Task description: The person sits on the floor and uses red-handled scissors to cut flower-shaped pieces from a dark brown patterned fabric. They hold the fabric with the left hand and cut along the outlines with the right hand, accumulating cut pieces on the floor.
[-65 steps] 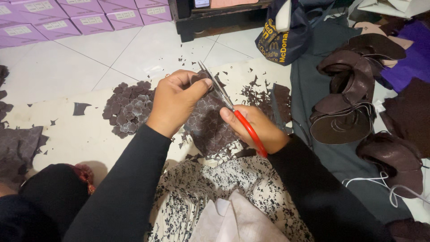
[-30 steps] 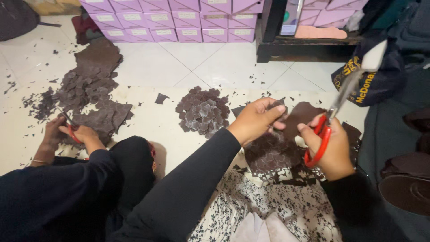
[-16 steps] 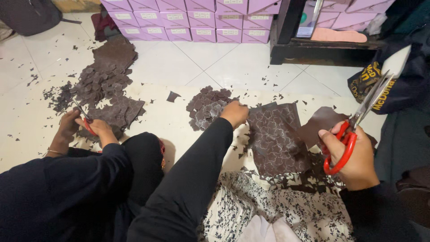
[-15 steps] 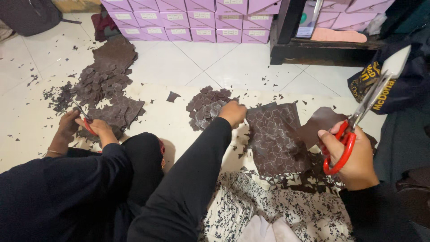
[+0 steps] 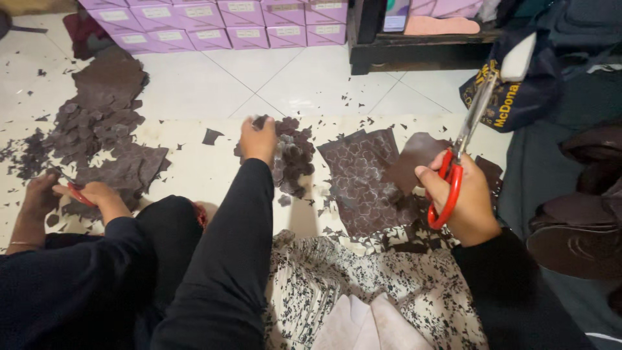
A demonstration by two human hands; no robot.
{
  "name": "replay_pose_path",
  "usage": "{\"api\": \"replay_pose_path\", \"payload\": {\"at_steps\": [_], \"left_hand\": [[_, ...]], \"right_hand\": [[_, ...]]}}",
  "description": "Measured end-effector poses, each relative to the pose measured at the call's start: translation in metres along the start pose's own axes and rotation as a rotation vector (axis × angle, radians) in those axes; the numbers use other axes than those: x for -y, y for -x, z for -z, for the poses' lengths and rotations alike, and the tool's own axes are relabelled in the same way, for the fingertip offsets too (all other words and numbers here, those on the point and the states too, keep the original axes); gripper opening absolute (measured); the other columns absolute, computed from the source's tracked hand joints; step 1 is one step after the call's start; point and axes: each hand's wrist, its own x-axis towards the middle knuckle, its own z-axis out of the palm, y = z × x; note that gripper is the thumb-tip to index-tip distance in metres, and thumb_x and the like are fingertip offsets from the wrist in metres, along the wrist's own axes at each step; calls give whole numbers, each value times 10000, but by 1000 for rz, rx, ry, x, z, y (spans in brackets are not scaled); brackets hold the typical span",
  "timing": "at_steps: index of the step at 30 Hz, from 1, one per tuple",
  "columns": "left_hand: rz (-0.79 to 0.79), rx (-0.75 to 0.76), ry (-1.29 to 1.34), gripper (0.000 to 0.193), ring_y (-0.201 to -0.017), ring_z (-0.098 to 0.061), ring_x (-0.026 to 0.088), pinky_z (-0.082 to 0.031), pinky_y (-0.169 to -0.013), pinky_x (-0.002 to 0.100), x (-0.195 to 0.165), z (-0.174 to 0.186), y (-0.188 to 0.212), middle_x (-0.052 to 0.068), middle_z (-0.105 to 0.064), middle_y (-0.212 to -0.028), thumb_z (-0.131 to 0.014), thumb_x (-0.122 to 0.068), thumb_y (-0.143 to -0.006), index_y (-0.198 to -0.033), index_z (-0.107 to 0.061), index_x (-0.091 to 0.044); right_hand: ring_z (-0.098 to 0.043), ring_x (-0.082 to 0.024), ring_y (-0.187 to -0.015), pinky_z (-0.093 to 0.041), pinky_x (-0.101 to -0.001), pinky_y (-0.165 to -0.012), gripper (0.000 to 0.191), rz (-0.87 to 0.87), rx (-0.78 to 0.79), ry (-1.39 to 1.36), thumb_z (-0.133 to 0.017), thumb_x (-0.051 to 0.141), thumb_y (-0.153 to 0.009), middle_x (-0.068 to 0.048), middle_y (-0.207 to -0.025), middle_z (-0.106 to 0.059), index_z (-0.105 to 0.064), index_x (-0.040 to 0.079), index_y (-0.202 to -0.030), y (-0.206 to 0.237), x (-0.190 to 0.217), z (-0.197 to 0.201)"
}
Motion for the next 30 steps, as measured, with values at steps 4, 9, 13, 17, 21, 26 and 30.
{"api": "replay_pose_path", "payload": {"at_steps": [4, 9, 13, 17, 21, 26, 30], "left_hand": [[46, -34, 32, 862, -1359, -483, 360, -378, -1111, 391, 2, -1, -2, 242, -489, -1483, -805, -409, -825, -1469, -426, 23], [7, 241, 208, 713, -1234, -612, 287, -502, -1017, 373, 0, -21, 8, 218, -609, -1379, -752, -347, -839, -1421, -507, -15], [-251, 523, 156, 619, -1082, -677, 227, -534, -955, 359, -14, -39, 52, 173, -616, -1364, -760, -280, -868, -1401, -547, -46], [-682, 749, 226, 550, -1188, -717, 290, -575, -1036, 365, -30, -52, 141, 226, -698, -1300, -706, -199, -880, -1375, -579, 5], [-899, 668, -31, 884, -1395, -430, 510, -435, -1099, 470, -35, -60, 174, 383, -491, -1402, -817, -137, -772, -1505, -355, 43], [-487, 1145, 345, 943, -1250, -596, 299, -509, -1002, 349, -30, -63, 159, 235, -536, -1414, -708, -123, -793, -1547, -163, 33], [-277, 1231, 556, 712, -1182, -646, 260, -542, -953, 312, -35, -62, 142, 209, -614, -1374, -458, 19, -906, -1586, -244, 9]], "right_hand": [[-510, -66, -570, -417, -229, -512, 214, 12, 44, -30, -718, 106, -918, 17, -706, -542, -507, 96, -945, 1, 6, -4], [-467, -47, -563, -366, -225, -495, 189, 104, 138, -68, -676, 40, -945, 36, -722, -489, -494, 87, -958, -1, 4, -4], [-464, -55, -544, -368, -226, -485, 191, 44, 125, -157, -656, -1, -926, 30, -711, -503, -492, 93, -947, -7, -7, -5], [-459, -58, -571, -364, -227, -507, 211, 37, 66, -235, -671, -37, -925, 22, -754, -498, -501, 84, -961, -14, -17, -7], [-548, -74, -621, -443, -234, -545, 186, 11, 32, -151, -625, -44, -896, -11, -810, -584, -528, 86, -988, -11, -17, 0], [-662, -128, -870, -577, -292, -759, 144, 92, 125, -323, -601, -51, -927, -79, -997, -615, -512, 56, -965, 0, -6, 0], [-659, -180, -877, -528, -299, -707, 129, 43, 119, -276, -563, -34, -944, -132, -1130, -669, -480, 60, -973, 4, 6, -2]]}}
